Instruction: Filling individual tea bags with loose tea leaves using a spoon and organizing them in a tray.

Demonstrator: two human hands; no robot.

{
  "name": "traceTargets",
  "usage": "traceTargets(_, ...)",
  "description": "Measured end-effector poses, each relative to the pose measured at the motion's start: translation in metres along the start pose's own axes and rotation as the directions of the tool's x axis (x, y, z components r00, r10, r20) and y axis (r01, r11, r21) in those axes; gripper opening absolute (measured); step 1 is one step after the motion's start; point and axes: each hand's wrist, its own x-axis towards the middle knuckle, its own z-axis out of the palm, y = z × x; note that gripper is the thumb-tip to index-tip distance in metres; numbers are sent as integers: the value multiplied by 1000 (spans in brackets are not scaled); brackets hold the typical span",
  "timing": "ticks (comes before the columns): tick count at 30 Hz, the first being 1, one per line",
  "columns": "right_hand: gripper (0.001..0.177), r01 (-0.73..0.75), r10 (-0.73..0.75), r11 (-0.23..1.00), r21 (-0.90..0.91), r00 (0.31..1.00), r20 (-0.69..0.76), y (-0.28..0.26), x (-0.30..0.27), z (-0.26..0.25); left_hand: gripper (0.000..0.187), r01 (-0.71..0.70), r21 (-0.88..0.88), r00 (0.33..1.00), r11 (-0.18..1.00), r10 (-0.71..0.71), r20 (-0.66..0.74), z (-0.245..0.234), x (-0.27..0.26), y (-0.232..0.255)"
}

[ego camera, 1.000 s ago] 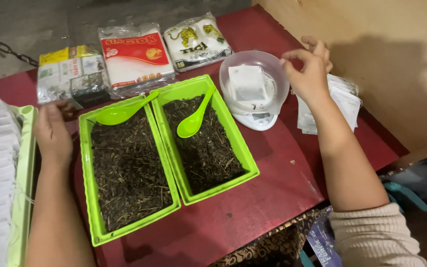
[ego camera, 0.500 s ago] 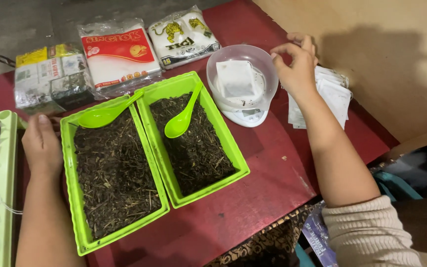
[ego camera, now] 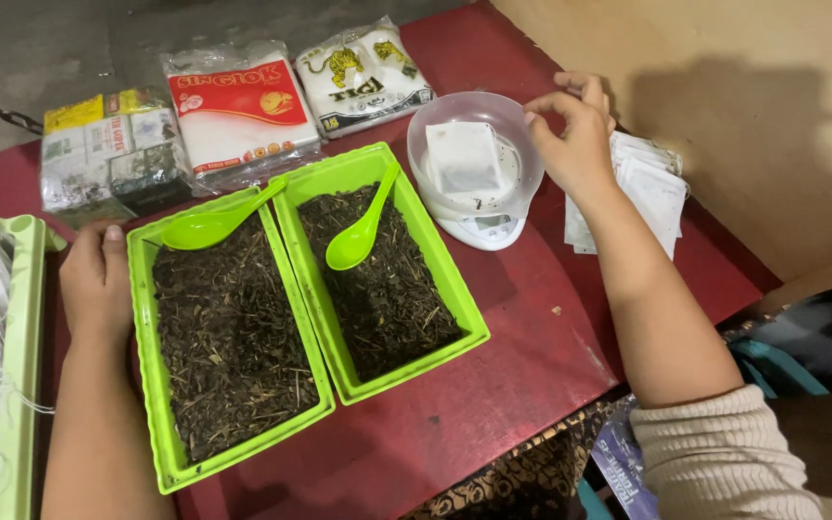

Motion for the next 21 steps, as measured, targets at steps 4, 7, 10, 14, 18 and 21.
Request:
traceTargets(4,7,9,-9,1000,10,1000,7,0,0,2,34,-10,-2,1000,1000,10,-4,-1,1,2)
traceTargets(7,6,18,-18,1000,-1,1000,4,0,-1,1,37,68,21,997,997,-69,31,-2,0,8)
traceTargets(10,9,139,-142,989,-57,989,-37,-16,5,-4,34,-16,-11,999,1000,16,-42,-2,2,0)
traceTargets(14,20,361,-313,893,-270,928,204,-54,29,-6,34,10,-70,999,997,-14,-53,-4,0,-1)
traceTargets(18,24,425,-174,831,-359,812,558,-77,51,13,35,27,-98,998,995,-33,-51,-2,2,2)
traceTargets(21,33,400,-32,811,-427,759,650,-88,60,26,33,7,-67,998,998,-12,-69,1,3,-2)
